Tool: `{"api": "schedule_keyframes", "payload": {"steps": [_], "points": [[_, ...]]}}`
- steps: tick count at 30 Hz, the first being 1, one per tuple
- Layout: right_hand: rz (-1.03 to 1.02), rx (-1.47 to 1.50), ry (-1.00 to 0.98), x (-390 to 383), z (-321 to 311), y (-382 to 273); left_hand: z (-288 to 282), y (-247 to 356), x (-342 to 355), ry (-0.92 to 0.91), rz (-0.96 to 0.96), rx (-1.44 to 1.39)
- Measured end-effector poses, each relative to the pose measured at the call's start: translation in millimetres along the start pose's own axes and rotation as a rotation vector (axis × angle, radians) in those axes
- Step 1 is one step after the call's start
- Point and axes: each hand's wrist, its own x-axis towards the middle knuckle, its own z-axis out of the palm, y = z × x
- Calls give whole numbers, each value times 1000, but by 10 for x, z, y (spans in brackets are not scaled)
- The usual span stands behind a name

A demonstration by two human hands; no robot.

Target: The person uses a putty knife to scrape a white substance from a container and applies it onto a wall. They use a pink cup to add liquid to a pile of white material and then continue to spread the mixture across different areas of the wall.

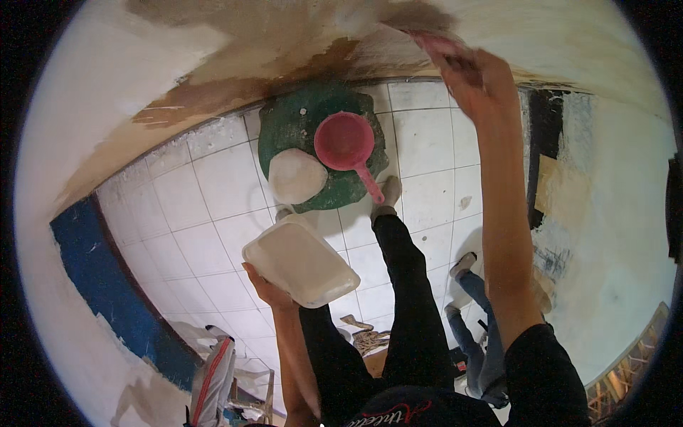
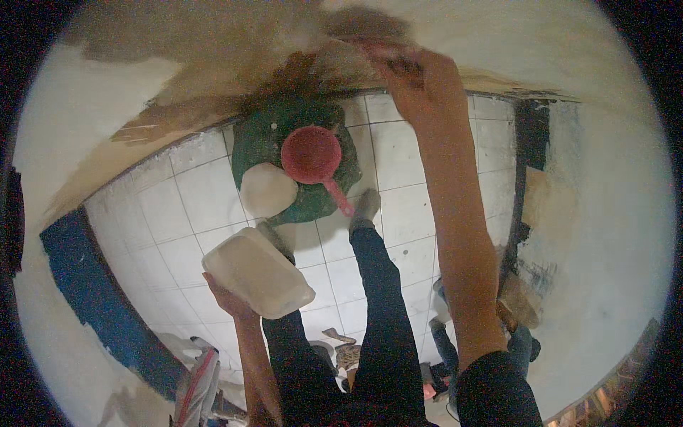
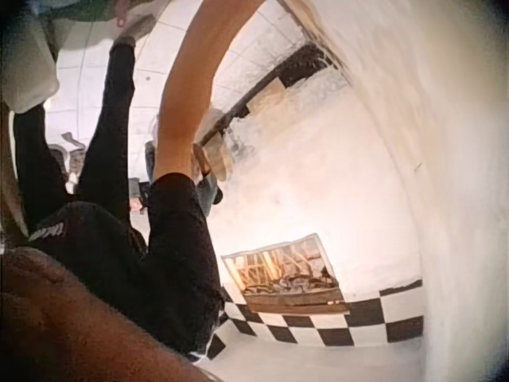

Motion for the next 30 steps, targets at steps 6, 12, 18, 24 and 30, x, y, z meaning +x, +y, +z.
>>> {"api": "schedule_keyframes", "payload": {"steps": [6, 12, 18, 24, 30], "points": [[375, 896, 284, -199, 263, 90, 181, 106, 8, 12, -52, 3], [87, 583, 203, 298, -137, -289, 210, 143, -16, -60, -40, -11], [355, 936, 431, -549, 298, -1206, 162, 146, -32, 74, -44, 41], [126, 447, -15, 330, -192, 2006, 427, -55, 20, -45, -100, -25], [-178, -7, -118, 1025, -483, 1714, 332, -76, 33, 115, -118, 69]]}}
